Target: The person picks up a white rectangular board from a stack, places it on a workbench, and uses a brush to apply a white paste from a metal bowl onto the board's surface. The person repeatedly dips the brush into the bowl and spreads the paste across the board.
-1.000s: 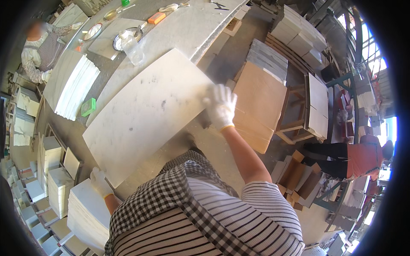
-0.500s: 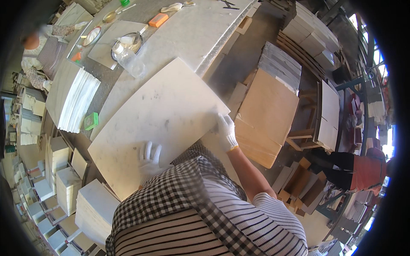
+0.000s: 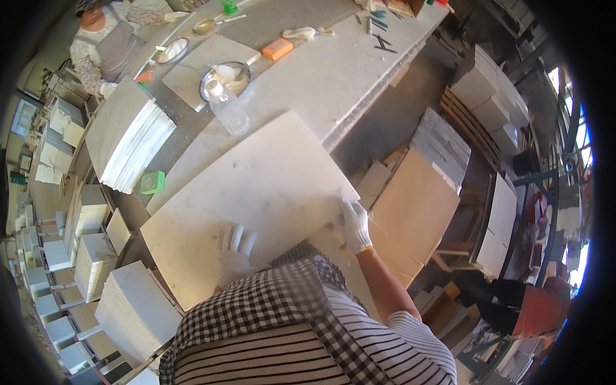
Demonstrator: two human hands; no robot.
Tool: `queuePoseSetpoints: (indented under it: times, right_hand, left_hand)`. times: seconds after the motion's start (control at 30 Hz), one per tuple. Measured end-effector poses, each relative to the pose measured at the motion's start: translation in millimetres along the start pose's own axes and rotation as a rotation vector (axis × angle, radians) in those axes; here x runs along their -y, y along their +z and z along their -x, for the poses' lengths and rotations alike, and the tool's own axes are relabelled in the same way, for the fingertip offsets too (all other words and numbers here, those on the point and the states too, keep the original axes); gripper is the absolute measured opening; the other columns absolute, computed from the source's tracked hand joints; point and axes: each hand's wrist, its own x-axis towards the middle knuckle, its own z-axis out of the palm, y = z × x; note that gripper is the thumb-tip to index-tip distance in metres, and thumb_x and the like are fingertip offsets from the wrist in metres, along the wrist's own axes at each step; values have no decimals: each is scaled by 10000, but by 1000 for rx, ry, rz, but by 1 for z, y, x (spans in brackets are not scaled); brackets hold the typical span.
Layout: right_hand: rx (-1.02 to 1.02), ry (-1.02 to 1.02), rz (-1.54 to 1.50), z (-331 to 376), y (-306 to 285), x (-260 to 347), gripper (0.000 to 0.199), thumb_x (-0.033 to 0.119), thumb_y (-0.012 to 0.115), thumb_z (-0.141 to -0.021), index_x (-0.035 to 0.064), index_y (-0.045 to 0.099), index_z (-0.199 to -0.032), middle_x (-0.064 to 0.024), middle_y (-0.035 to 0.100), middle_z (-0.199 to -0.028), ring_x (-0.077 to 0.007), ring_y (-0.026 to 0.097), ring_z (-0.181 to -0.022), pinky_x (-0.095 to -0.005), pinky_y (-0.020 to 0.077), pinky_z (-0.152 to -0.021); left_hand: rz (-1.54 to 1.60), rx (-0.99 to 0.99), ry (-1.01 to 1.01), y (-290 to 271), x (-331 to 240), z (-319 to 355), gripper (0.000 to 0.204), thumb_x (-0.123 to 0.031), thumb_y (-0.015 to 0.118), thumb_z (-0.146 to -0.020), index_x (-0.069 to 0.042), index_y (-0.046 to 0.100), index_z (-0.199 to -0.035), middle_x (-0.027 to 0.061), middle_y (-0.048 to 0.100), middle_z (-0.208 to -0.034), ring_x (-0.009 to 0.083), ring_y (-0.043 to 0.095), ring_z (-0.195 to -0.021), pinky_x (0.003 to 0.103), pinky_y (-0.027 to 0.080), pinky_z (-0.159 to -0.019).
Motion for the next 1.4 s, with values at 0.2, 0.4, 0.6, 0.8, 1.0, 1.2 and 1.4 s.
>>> queuePoseSetpoints:
  times: [0.2, 0.4, 0.6, 0.8, 1.0, 1.2, 1.4]
  right_hand:
    - [187, -83, 1087, -24, -9, 39, 472, 452, 554, -944, 1, 695, -941, -150, 711, -790, -253, 672, -699, -371, 533, -614]
    - [65, -423, 1428, -31, 59, 130, 550, 553, 597, -870, 97, 644, -1173, -141, 729, -909, -331, 695, -877, -431, 530, -755]
    - [118, -851, 1137, -96, 195, 161, 758, 522, 651, -838, 182, 385, -1461, -154, 611, -1286, -344, 641, -1063, -425, 528, -836]
    - [345, -1184, 1251, -185, 294, 199, 575, 495, 613, -837, 215, 527, -1332, -172, 656, -1194, -360, 639, -1069, -478, 522, -845]
    - [388, -1120, 1519, -205, 249, 260, 459, 509, 596, -822, 150, 697, -1089, -136, 700, -1112, -343, 648, -1040, -441, 509, -888]
    - [259, -1307, 1491, -269, 205, 324, 338, 517, 623, -798, 202, 699, -893, -121, 695, -804, -335, 683, -781, -440, 532, -689]
    - [101, -806, 1469, -324, 177, 340, 476, 519, 606, -806, 152, 712, -1091, -141, 705, -1102, -342, 650, -1032, -424, 499, -889]
  left_hand:
    - [184, -105, 4, -5, -6, 2, 1003, -728, 670, -689, -88, 481, -1437, 231, 272, -1555, 404, 173, -1464, 592, 66, -1190]
    - [256, -194, 49, -12, -8, 2, 977, -643, 721, -677, -71, 483, -1433, 249, 291, -1543, 415, 180, -1463, 623, 55, -1175]
    - [175, -164, 152, 2, -23, -4, 1019, -693, 661, -692, -100, 411, -1483, 252, 240, -1570, 465, 156, -1453, 663, 74, -1149]
    - [-134, -174, 154, 32, -28, -18, 955, -747, 536, -774, -173, 368, -1519, 237, 260, -1575, 468, 113, -1467, 666, 45, -1157]
    - [-65, -504, 145, 22, -41, -24, 695, -504, 677, -767, -124, 577, -1340, 232, 451, -1429, 452, 354, -1356, 664, 251, -1103]
    - [-40, -646, 96, 19, -45, -35, 403, -225, 682, -794, -111, 651, -1180, 211, 533, -1305, 445, 507, -1201, 648, 412, -979]
    - [-112, -637, 90, 25, -42, -38, 324, -166, 662, -810, -106, 642, -1127, 177, 558, -1255, 422, 542, -1161, 677, 425, -938]
